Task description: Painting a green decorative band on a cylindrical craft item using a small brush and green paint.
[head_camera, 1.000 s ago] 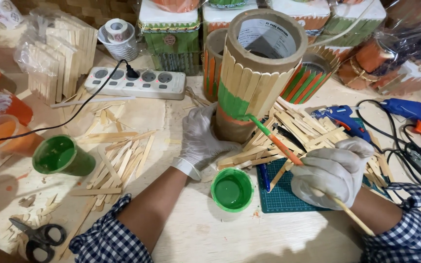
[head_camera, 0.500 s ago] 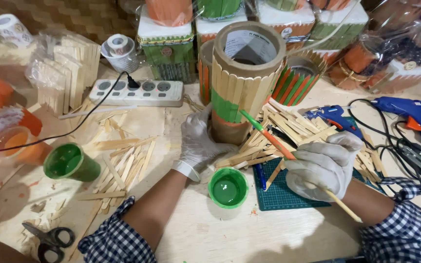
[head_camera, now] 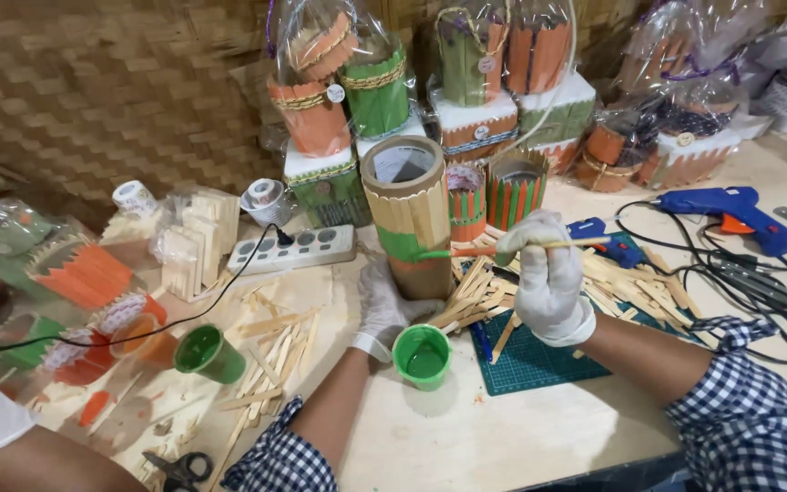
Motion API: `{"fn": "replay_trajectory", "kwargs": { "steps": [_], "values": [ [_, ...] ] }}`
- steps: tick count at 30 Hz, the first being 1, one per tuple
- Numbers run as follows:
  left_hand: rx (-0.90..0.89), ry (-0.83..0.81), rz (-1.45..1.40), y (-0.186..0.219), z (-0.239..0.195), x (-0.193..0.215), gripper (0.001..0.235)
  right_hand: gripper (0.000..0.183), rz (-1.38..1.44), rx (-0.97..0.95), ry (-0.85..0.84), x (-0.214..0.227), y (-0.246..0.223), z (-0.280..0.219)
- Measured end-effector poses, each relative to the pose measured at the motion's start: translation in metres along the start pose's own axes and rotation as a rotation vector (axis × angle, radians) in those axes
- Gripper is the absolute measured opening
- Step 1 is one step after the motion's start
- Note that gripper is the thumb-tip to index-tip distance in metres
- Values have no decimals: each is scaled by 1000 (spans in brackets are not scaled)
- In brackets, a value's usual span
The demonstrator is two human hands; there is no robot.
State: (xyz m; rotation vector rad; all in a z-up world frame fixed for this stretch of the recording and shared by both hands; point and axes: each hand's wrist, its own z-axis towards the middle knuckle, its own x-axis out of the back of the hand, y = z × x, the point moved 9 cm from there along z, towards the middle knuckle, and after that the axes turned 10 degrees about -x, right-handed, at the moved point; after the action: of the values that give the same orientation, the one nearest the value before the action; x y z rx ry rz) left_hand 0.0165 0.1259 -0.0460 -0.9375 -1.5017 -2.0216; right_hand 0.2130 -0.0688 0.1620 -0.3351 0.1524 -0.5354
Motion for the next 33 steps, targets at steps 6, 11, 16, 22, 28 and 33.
{"fn": "replay_trajectory", "kwargs": {
  "steps": [6, 11, 16, 22, 28, 33],
  "values": [
    [4, 25, -146, 29, -21, 25, 117, 37, 193, -279, 65, 11, 49, -17],
    [-94, 90, -204, 33, -24, 53, 112, 34, 226, -383, 45, -2, 55, -28],
    [25, 39, -3, 16, -12, 38, 116, 32, 99, -151, 46, -1, 30, -21],
    [135, 120, 31, 85, -37, 73, 112, 28, 61, -85, 19, -5, 23, -26],
    [9, 166, 4, 41, -31, 53, 102, 25, 26, 40, 2, -5, 3, -17],
    [-31, 93, 45, 14, -18, 40, 99, 29, 9, 80, 11, 3, 2, -19]
  ]
}}
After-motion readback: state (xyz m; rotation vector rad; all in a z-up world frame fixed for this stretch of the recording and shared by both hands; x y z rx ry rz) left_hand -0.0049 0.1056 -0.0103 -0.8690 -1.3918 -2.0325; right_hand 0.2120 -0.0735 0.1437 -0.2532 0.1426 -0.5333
